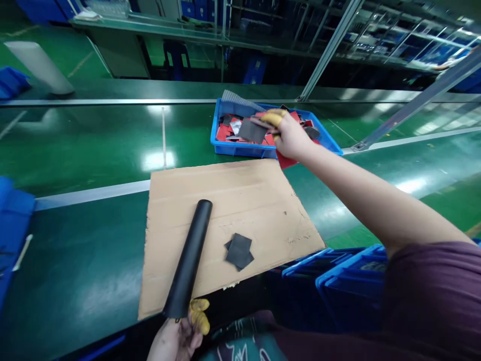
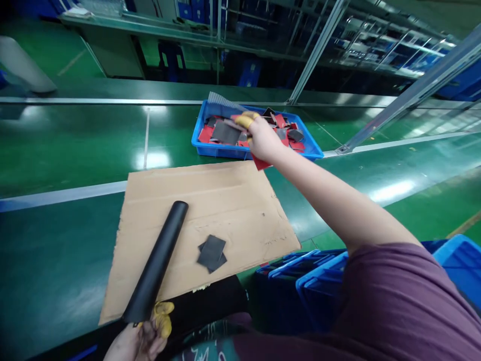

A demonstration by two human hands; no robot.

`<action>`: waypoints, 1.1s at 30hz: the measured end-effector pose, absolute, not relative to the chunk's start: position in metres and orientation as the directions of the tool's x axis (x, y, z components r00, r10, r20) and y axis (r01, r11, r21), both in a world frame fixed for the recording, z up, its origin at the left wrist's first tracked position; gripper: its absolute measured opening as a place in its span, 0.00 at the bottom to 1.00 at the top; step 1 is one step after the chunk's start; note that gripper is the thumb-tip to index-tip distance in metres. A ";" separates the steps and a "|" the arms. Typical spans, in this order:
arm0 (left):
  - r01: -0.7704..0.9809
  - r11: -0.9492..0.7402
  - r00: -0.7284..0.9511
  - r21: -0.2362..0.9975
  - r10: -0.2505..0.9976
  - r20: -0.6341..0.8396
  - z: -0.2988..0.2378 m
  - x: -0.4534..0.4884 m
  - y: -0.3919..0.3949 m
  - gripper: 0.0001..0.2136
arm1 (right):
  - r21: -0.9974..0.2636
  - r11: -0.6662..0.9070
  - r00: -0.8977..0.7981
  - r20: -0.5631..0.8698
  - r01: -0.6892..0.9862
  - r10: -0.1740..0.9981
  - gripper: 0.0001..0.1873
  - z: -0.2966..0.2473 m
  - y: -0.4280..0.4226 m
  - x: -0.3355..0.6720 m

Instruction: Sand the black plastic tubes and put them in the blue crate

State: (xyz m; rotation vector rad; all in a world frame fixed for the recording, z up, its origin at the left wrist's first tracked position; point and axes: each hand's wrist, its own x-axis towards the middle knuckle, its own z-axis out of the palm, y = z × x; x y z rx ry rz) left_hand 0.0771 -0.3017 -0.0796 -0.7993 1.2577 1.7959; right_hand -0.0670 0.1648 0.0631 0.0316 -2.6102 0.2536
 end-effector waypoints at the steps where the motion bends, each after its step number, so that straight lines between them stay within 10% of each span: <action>1: -0.866 -0.221 -0.494 0.449 0.232 -0.838 -0.074 0.077 -0.297 0.15 | -0.140 0.985 -0.898 0.440 -0.096 -0.025 0.34 0.055 0.150 -0.055; 6: -0.875 -0.267 -0.457 0.405 0.173 -0.873 -0.040 0.076 -0.279 0.12 | -0.003 0.999 -0.999 0.001 0.035 0.035 0.32 0.009 0.102 -0.020; 14: -0.852 -0.233 -0.514 0.469 0.194 -0.836 -0.030 0.072 -0.276 0.12 | 0.006 1.000 -0.992 -0.122 0.023 0.023 0.34 0.003 0.108 -0.016; 21: -0.764 -0.137 -0.644 0.630 0.220 -0.733 -0.024 0.065 -0.280 0.14 | -0.316 0.940 -0.976 0.209 -0.127 -0.062 0.29 0.010 0.055 0.006; 33: -0.186 0.329 -0.829 0.926 0.453 -0.328 0.008 0.024 -0.340 0.13 | -0.468 0.585 -0.712 0.150 -0.662 -0.686 0.30 0.030 -0.086 0.021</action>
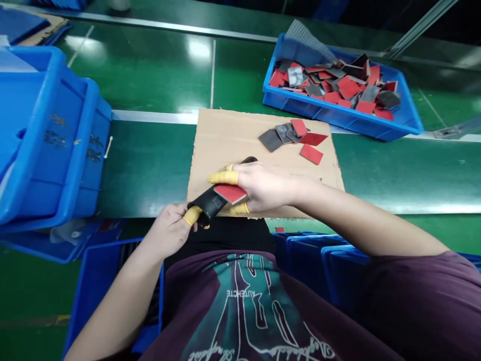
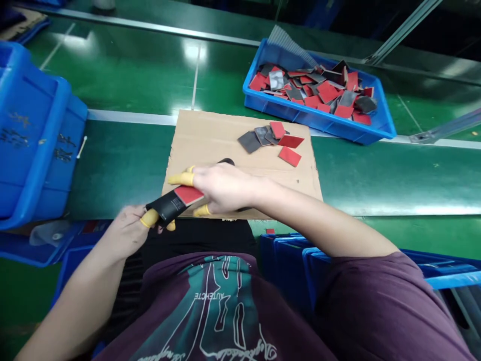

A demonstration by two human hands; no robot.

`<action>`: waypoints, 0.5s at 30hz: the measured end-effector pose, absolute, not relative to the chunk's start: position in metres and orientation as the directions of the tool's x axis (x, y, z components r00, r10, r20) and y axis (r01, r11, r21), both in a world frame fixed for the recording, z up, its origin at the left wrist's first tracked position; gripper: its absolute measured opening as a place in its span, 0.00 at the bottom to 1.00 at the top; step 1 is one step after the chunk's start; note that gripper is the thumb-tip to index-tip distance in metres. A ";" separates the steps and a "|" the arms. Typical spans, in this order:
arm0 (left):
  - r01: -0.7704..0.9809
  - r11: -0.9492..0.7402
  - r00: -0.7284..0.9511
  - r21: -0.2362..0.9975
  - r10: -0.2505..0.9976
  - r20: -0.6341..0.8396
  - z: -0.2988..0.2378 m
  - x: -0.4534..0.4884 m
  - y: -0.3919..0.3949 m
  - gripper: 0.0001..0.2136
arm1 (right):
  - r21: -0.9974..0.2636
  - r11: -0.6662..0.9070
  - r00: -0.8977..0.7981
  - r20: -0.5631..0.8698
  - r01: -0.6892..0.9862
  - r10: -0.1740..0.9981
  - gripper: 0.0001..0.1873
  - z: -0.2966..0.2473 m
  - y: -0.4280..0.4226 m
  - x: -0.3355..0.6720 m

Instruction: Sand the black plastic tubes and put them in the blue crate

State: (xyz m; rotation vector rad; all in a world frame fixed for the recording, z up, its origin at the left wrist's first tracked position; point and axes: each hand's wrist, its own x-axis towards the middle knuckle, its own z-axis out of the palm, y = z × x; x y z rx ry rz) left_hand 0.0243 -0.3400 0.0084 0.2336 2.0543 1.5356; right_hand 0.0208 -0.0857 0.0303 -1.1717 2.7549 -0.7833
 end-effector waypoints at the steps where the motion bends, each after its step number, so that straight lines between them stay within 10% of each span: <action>1: -0.111 0.356 -0.821 0.928 0.494 -0.287 0.014 0.019 -0.344 0.14 | -0.470 0.566 -0.692 0.145 -0.678 -0.707 0.30 0.035 -0.091 0.021; 4: 0.031 0.242 -0.836 0.970 0.539 -0.108 0.023 0.006 -0.347 0.22 | -0.491 0.549 -0.710 0.234 -0.676 -0.665 0.28 0.049 -0.100 0.017; 7: 0.133 0.032 -0.960 0.991 0.253 0.121 0.020 0.003 -0.334 0.27 | -0.657 0.531 -0.845 0.416 -0.535 -0.336 0.29 0.058 -0.104 0.011; 11: 0.438 0.492 -0.897 0.753 0.184 0.402 0.014 0.013 -0.299 0.37 | -0.943 0.176 -0.889 0.326 -0.282 0.322 0.25 0.055 -0.120 0.010; 15: 0.417 0.807 -0.908 0.419 0.351 0.227 0.015 0.018 -0.279 0.29 | -0.935 -0.340 -0.896 -0.060 -0.105 0.440 0.26 0.029 -0.128 0.019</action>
